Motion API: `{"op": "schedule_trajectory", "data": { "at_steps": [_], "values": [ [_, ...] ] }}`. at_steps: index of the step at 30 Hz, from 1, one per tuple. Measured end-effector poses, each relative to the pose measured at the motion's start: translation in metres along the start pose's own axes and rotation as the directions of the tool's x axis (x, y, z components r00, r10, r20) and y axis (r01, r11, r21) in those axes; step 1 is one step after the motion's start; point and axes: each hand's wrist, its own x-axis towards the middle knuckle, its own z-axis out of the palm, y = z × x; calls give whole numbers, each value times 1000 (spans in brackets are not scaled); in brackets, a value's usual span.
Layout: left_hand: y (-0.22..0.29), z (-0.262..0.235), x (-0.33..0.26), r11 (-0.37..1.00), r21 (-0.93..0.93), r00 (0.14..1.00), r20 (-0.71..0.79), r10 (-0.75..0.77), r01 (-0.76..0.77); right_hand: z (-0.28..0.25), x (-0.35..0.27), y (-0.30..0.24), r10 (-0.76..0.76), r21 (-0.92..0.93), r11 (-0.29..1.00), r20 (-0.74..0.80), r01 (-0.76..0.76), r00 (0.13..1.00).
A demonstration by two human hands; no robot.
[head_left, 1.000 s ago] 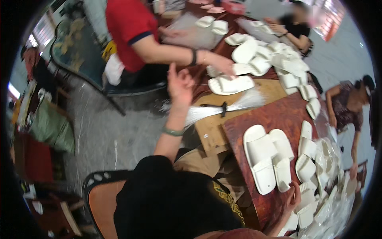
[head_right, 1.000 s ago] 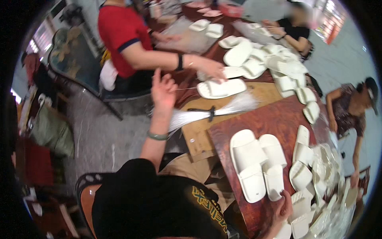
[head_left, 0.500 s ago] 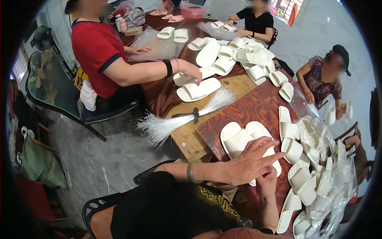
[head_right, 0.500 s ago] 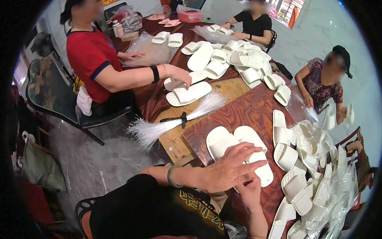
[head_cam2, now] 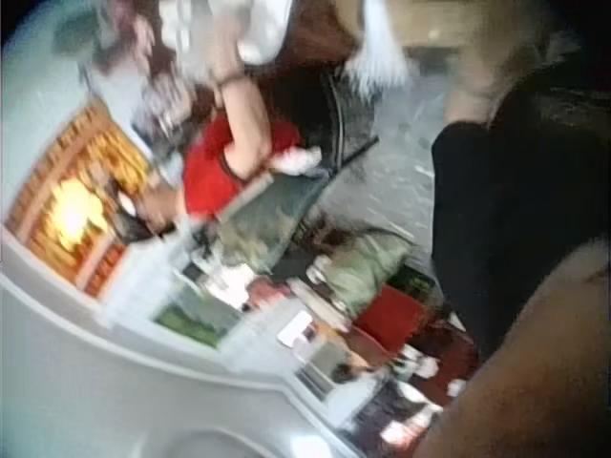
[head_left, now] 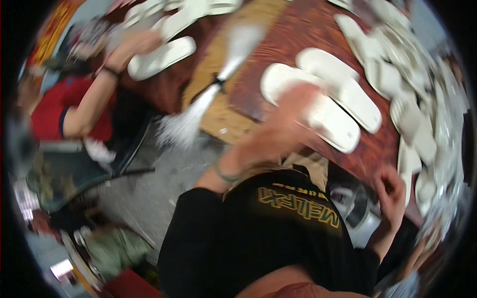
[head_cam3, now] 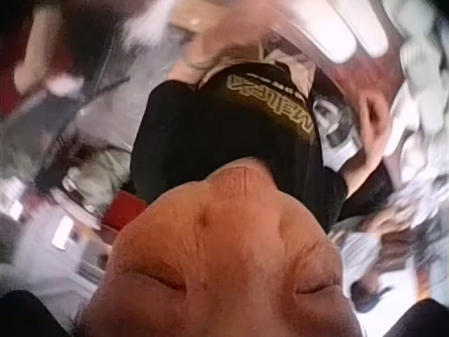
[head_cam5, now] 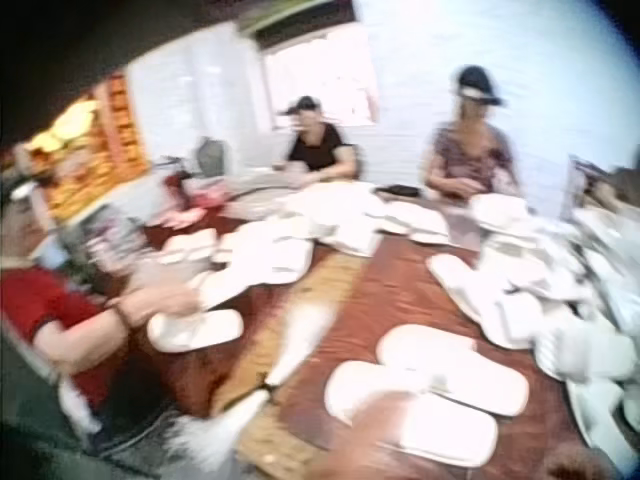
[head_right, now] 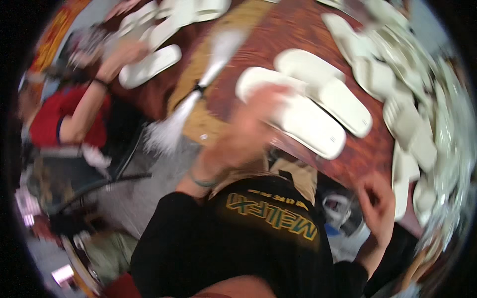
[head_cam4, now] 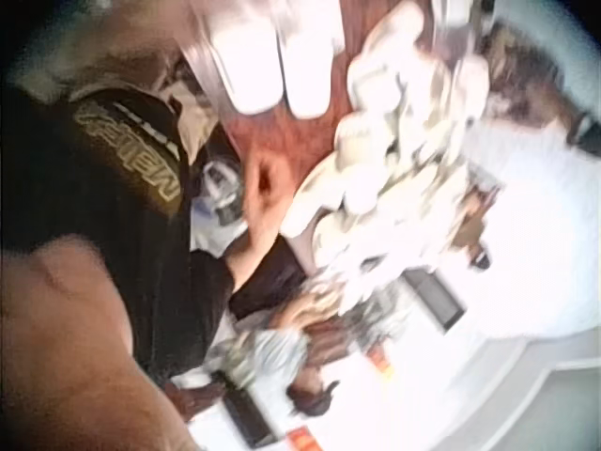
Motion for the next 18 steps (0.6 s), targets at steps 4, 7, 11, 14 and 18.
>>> {"op": "schedule_trajectory", "data": {
  "at_steps": [4, 7, 11, 14, 18],
  "values": [
    [-57, -25, 3, 937, -55, 884, -315, -344, 345, 0, 9, 2, -38, -58, 998, -96, 33, 995],
    [-86, -18, 8, 925, -50, 915, -138, -379, 375, 3, 24, 4, -73, -92, 994, -102, 63, 992],
    [-60, 5, 16, 929, 139, 936, 30, -349, 342, 16, 49, 28, -164, -236, 962, -95, 138, 982],
    [-55, 6, 9, 958, 79, 961, 28, -277, 274, 38, 79, 30, -241, -298, 928, -23, 224, 970],
    [-57, 3, 12, 974, 61, 971, 83, -222, 217, 70, 117, 28, -340, -237, 914, -2, 329, 941]
  ]
}}
